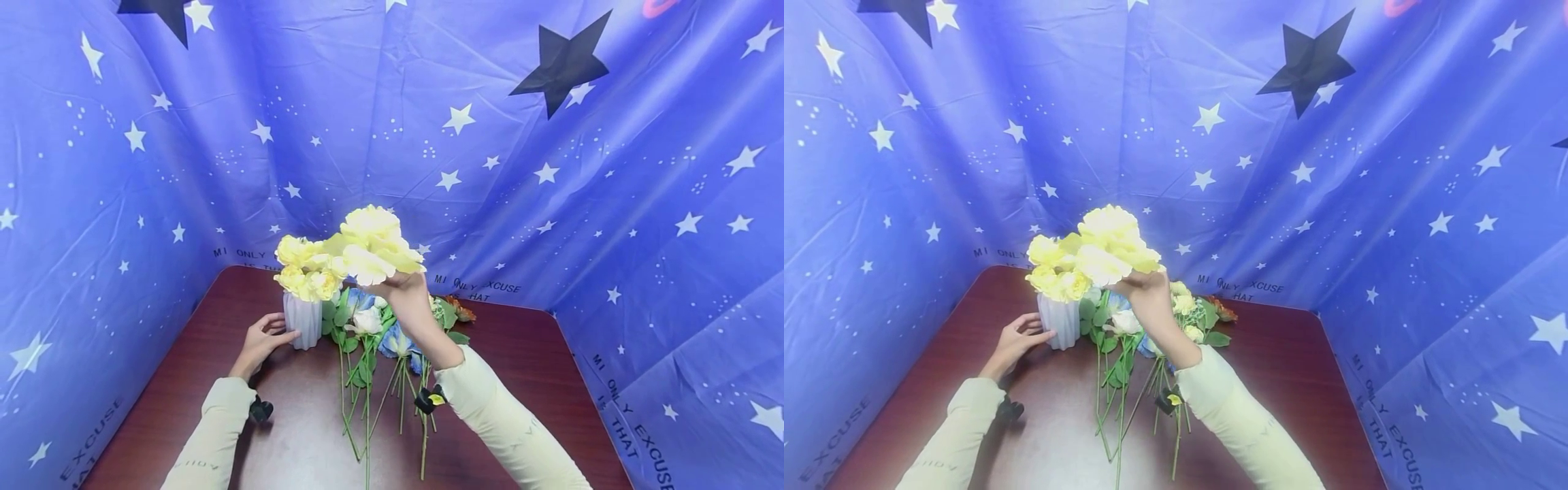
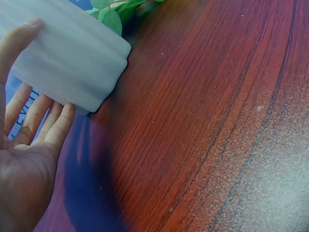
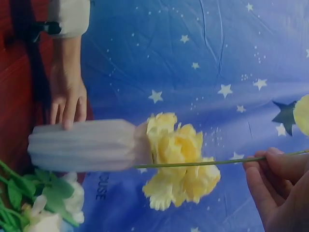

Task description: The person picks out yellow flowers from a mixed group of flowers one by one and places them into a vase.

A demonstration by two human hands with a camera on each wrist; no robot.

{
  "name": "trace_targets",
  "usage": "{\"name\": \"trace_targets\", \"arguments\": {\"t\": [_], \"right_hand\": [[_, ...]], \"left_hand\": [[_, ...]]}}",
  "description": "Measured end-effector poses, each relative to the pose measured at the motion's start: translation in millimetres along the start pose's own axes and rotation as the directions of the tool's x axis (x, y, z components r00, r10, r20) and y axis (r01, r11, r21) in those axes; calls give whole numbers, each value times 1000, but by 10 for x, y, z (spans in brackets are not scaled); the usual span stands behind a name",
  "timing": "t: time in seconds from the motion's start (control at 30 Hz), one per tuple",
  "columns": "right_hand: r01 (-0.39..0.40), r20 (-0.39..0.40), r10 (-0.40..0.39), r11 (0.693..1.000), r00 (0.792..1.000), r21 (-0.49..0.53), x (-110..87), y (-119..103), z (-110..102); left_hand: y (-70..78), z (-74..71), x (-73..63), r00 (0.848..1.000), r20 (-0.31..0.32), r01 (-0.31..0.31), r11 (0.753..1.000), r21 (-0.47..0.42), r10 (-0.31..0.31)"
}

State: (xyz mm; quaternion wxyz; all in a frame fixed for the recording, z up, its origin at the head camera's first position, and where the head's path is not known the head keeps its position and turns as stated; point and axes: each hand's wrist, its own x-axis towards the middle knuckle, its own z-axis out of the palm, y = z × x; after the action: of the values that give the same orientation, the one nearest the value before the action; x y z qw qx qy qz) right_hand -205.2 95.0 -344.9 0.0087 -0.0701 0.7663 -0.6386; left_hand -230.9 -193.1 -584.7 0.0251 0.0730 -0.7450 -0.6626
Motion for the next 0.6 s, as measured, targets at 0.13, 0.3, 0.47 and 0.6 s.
{"name": "trace_targets", "arguments": {"t": [0.13, 0.3, 0.47, 0.6], "right_hand": [[26, 31, -27, 999, 999, 21, -12, -47, 144], [34, 38, -33, 999, 999, -23, -27, -116, 312], [175, 63, -173, 985, 983, -16, -21, -151, 459], [217, 96, -224, 973, 970, 79, 3, -148, 575]], "left_hand": [[-6, 6, -1, 1000, -7, 0, 1000, 2, 0], [-6, 7, 6, 1000, -13, -2, 1000, 6, 2], [1, 2, 11, 1000, -15, -12, 1000, -16, 11], [2, 1, 16, 1000, -11, -7, 999, -39, 6]]}}
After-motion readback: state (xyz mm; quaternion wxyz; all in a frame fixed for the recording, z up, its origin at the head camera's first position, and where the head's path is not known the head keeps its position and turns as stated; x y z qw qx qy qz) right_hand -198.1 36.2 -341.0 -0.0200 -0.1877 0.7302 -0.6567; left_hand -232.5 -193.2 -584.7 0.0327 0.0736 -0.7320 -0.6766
